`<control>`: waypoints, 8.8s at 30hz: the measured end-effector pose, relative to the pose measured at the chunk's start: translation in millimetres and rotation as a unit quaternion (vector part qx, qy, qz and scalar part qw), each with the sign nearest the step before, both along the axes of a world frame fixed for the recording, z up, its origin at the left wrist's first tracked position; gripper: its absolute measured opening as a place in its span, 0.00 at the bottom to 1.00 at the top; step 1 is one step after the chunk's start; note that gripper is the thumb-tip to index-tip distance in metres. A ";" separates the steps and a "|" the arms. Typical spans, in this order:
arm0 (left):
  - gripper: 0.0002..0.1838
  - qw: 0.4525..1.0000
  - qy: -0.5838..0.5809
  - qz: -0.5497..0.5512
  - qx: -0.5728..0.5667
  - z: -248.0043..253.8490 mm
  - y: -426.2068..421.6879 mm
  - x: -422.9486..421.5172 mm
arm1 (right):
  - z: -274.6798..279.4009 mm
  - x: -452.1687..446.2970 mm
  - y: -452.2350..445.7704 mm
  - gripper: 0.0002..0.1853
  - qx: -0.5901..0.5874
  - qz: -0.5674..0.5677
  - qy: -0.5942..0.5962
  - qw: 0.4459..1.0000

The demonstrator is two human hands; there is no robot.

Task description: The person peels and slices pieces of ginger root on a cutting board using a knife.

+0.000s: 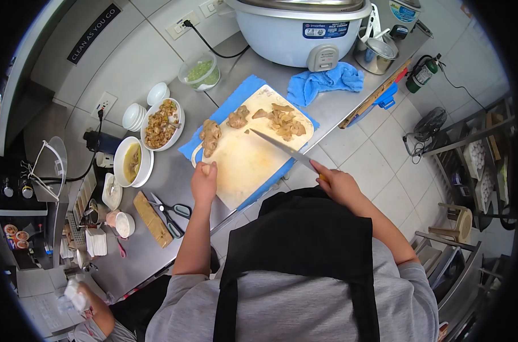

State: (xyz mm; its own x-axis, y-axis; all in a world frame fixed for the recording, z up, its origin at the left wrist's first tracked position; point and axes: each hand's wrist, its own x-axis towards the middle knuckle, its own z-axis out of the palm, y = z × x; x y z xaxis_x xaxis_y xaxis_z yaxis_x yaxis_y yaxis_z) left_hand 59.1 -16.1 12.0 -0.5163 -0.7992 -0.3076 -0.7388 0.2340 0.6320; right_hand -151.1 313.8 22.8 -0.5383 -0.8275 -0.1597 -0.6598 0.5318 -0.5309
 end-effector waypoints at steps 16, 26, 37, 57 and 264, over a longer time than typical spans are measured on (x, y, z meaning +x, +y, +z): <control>0.19 0.901 0.154 -0.264 -0.309 3.2 -5.6 -124.4 | 64.3 -2.7 -48.1 0.22 0.166 -0.034 -0.059 0.984; 0.25 0.895 0.193 -0.286 -0.282 -18.1 8.0 -123.1 | 34.2 16.3 -12.3 0.24 0.048 -0.138 -0.239 0.960; 0.22 0.888 0.277 -0.237 -0.279 -38.5 75.8 -91.8 | 36.8 21.9 -4.3 0.24 0.047 -0.043 -0.068 0.996; 0.21 0.900 0.218 -0.251 -0.283 -40.9 95.5 -93.9 | 81.0 18.0 31.3 0.26 0.187 -0.046 -0.094 0.977; 0.16 0.920 0.168 -0.189 -0.299 -44.5 99.2 -55.8 | 6.3 1.4 -34.5 0.25 0.021 0.061 -0.327 0.943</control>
State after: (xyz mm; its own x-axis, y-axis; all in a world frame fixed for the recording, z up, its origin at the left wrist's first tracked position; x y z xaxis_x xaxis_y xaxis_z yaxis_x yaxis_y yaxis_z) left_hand 3.3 83.1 -32.5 -0.7774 -0.5178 0.3572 -0.3201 0.8144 0.4840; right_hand -149.7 279.3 29.2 -0.2148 -0.8624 -0.4584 -0.2564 0.5027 -0.8256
